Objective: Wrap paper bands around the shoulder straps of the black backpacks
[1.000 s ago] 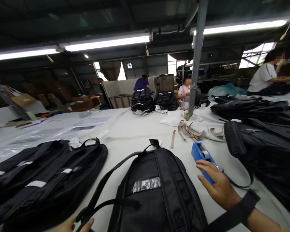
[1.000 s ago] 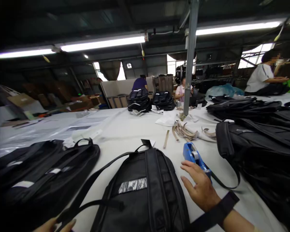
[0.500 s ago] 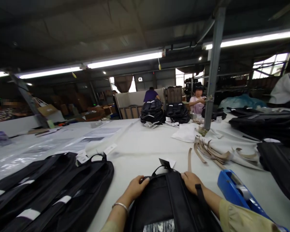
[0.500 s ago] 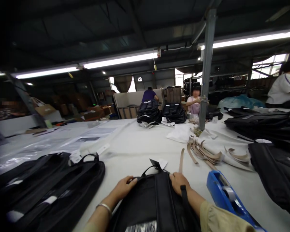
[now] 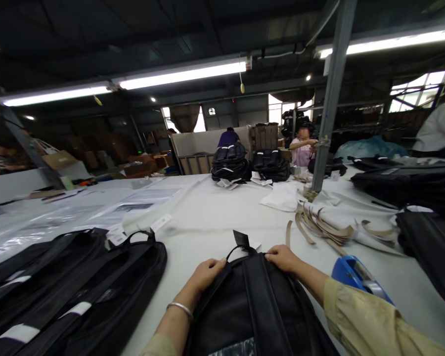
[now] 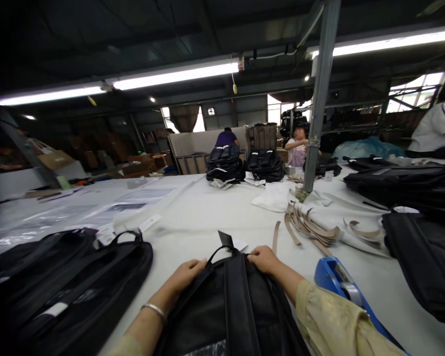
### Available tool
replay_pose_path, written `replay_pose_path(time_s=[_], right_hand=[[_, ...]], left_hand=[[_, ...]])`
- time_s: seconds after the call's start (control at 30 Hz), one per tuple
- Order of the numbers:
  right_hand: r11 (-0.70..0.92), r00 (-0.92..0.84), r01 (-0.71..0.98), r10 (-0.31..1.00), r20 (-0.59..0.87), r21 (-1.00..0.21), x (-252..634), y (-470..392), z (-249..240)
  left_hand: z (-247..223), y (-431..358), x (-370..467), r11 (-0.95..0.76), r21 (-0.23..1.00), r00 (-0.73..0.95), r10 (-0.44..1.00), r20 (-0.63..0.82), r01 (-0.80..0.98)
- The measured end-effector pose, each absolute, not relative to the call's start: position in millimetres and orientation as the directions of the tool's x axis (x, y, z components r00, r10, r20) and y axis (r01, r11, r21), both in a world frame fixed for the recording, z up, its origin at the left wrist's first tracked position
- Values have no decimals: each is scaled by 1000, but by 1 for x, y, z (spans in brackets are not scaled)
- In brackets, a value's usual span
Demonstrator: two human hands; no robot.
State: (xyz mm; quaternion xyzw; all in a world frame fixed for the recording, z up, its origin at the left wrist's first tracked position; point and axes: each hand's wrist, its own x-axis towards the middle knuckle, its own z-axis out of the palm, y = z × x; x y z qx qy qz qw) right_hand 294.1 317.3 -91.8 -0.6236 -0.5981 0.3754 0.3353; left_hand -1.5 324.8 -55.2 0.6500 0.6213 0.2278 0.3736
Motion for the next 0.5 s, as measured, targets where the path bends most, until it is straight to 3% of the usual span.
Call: replay_pose_path(time_s=[0.1,0.27,0.4,0.5], right_hand=[[-137,-23,415,987,-162,-899,296,322,-89],[-237,-52,283,964,-262,-929,296,323,-96],[-275,-106,226,947,-304,-935,300,321,-90],[-255,-136,249,946,-295,-934,301,326,-78]], left_hand=[[-47,330,-8,131,789,180,939,-292,601],[-28,335,-18,141,773,162,940,-301,618],[-17,327,-19,55,912,249,954,-169,407],[-19,319,-13,-52,941,187,982,-12,335]])
